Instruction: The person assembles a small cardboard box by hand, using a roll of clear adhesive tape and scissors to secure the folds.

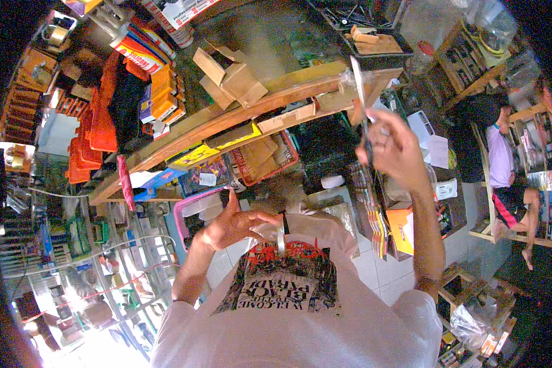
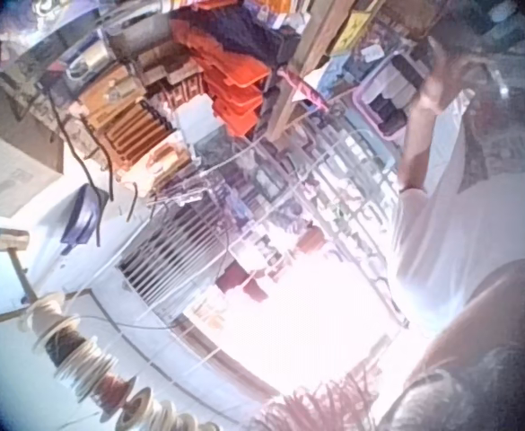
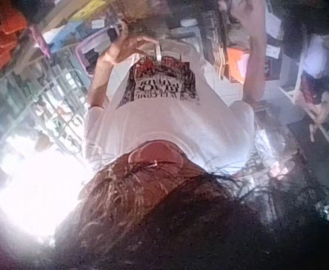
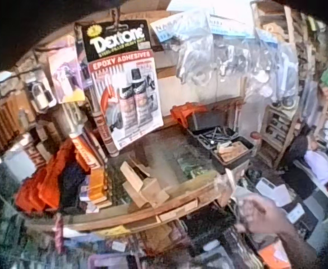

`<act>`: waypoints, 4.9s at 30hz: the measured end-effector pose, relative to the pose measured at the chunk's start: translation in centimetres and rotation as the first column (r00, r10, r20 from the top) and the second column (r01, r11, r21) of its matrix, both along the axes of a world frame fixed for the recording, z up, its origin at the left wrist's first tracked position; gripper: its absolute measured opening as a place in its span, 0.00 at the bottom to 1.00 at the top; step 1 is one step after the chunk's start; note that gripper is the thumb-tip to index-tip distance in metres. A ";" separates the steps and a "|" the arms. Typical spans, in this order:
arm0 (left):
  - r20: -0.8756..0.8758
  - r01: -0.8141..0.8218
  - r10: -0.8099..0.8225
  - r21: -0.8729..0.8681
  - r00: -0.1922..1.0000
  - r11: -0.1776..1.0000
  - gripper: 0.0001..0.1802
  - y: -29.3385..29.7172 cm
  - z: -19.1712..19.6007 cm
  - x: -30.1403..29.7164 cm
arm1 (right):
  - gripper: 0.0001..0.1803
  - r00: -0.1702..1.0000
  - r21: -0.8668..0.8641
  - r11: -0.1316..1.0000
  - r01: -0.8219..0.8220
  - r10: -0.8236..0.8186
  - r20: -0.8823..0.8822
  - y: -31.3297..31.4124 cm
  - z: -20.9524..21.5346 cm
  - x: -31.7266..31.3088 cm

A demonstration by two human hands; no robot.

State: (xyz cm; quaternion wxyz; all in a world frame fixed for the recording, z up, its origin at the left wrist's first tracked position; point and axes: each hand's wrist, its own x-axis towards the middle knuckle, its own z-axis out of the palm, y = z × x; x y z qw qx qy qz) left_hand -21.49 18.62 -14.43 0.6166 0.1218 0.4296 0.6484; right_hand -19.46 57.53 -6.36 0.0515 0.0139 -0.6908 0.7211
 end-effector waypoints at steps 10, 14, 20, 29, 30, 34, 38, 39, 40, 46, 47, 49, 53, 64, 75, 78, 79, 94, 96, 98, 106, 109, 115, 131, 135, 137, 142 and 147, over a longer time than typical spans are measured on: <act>0.124 0.013 -0.003 -0.077 0.992 0.997 0.64 -0.1 0.5 -0.6 | 0.39 0.636 0.516 0.427 -0.742 0.691 0.344 -3.3 -2.7 5.9; 0.108 0.097 -0.093 -0.033 0.990 0.995 0.67 0.0 0.7 -0.9 | 0.38 0.555 0.511 0.345 -0.787 0.757 0.344 -5.5 -2.3 4.2; 0.084 0.130 -0.124 -0.061 0.989 0.990 0.69 0.0 1.3 -0.7 | 0.37 0.508 0.556 0.274 -0.785 0.799 0.323 -6.8 -3.2 2.5; 0.085 0.066 -0.062 -0.045 0.994 0.997 0.71 -0.6 1.1 0.0 | 0.38 0.401 0.485 0.182 -0.855 0.825 0.397 -7.4 -2.1 1.5; 0.075 0.072 -0.068 -0.051 0.995 0.996 0.71 -0.6 1.2 0.0 | 0.37 0.388 0.465 0.175 -0.868 0.825 0.411 -7.4 -2.0 1.5; 0.090 0.105 -0.103 -0.018 0.991 0.994 0.70 -0.4 0.4 0.0 | 0.33 0.428 0.479 0.218 -0.850 0.816 0.388 -7.0 -2.4 1.7; 0.093 0.086 -0.081 -0.057 0.992 0.995 0.72 0.1 -0.1 0.2 | 0.32 0.420 0.458 0.228 -0.859 0.825 0.377 -6.7 -2.4 1.6; 0.100 0.085 -0.079 -0.058 0.992 0.995 0.72 0.1 0.0 0.2 | 0.31 0.424 0.448 0.241 -0.861 0.825 0.373 -6.6 -2.4 1.7; 0.107 0.085 -0.078 -0.059 0.991 0.995 0.72 0.2 0.0 0.2 | 0.31 0.427 0.447 0.243 -0.861 0.824 0.374 -6.6 -2.5 1.7; 0.142 0.081 -0.071 -0.067 0.987 0.994 0.73 0.4 -0.2 0.2 | 0.33 0.508 0.537 0.278 -0.796 0.790 0.344 -6.3 -3.1 3.1; 0.143 0.082 -0.072 -0.067 0.987 0.994 0.73 0.5 -0.1 0.2 | 0.35 0.505 0.547 0.260 -0.796 0.783 0.364 -6.4 -2.8 3.3; 0.153 0.102 -0.093 -0.052 0.984 0.993 0.73 0.6 0.1 0.1 | 0.37 0.502 0.555 0.242 -0.796 0.776 0.382 -6.7 -2.5 3.2; 0.159 0.091 -0.079 -0.073 0.984 0.993 0.74 0.1 0.2 0.0 | 0.39 0.447 0.543 0.172 -0.822 0.786 0.428 -6.9 -1.6 2.7; 0.166 0.074 -0.063 -0.062 0.984 0.995 0.74 -0.5 0.0 0.0 | 0.37 0.477 0.579 0.214 -0.787 0.806 0.350 -8.4 -3.6 1.9; 0.201 0.042 -0.029 -0.059 0.979 0.997 0.70 -0.6 0.2 0.2 | 0.39 0.428 0.521 0.162 -0.838 0.787 0.444 -7.9 -3.9 1.7; 0.103 -0.006 0.017 -0.112 0.995 0.994 0.69 0.1 -0.1 0.9 | 0.38 0.412 0.476 0.165 -0.864 0.775 0.480 -7.7 -3.5 1.7; 0.018 -0.046 0.049 -0.143 0.999 0.989 0.67 0.4 -0.3 1.3 | 0.38 0.414 0.477 0.166 -0.863 0.775 0.478 -7.7 -3.6 1.7; -0.745 -0.487 0.402 0.119 0.532 0.865 0.49 2.8 -7.4 8.2 | 0.29 0.926 0.703 0.637 -0.315 0.368 0.081 -3.0 5.2 -2.1; -0.731 -0.505 0.441 0.152 0.521 0.850 0.49 3.0 -7.4 8.2 | 0.26 0.971 0.699 0.696 -0.162 0.240 -0.015 -3.3 5.6 -3.9; -0.690 -0.529 0.486 0.174 0.536 0.831 0.47 3.1 -7.6 8.1 | 0.28 0.991 0.792 0.602 -0.100 0.135 0.022 -3.2 5.8 -6.4; -0.417 -0.633 0.691 0.291 0.591 0.717 0.46 3.9 -1.6 6.7 | 0.22 0.963 0.914 0.319 0.250 0.017 -0.269 -4.4 4.4 -16.3; -0.386 -0.691 0.763 0.336 0.519 0.640 0.49 3.8 -0.4 6.2 | 0.19 0.991 0.982 0.172 -0.077 -0.093 0.094 -6.5 7.6 -17.8; -0.395 -0.701 0.840 0.474 0.371 0.533 0.51 3.7 2.7 5.3 | 0.13 0.993 0.986 0.164 0.029 -0.119 -0.009 -7.4 5.9 -20.0; -0.564 -0.687 0.823 0.571 0.069 0.449 0.54 5.0 5.0 1.9 | 0.04 0.967 0.962 0.109 0.250 -0.087 -0.241 -11.5 2.8 -15.4; -0.561 -0.715 0.826 0.558 0.051 0.423 0.54 5.6 6.6 0.9 | 0.03 0.959 0.949 0.139 0.282 -0.075 -0.274 -11.1 2.4 -14.6; -0.546 -0.731 0.837 0.563 0.021 0.386 0.55 6.1 8.1 0.3 | 0.07 0.902 0.858 0.284 0.427 -0.071 -0.426 -11.0 3.1 -13.0; -0.510 -0.648 0.860 0.663 -0.023 0.375 0.54 6.1 9.7 -0.8 | 0.17 0.748 0.466 0.861 0.206 0.168 -0.642 -12.7 6.2 -4.1; -0.420 -0.620 0.907 0.702 0.039 0.351 0.55 7.1 10.7 -1.0 | 0.19 0.747 0.444 0.895 0.040 0.269 -0.608 -15.2 4.8 -0.3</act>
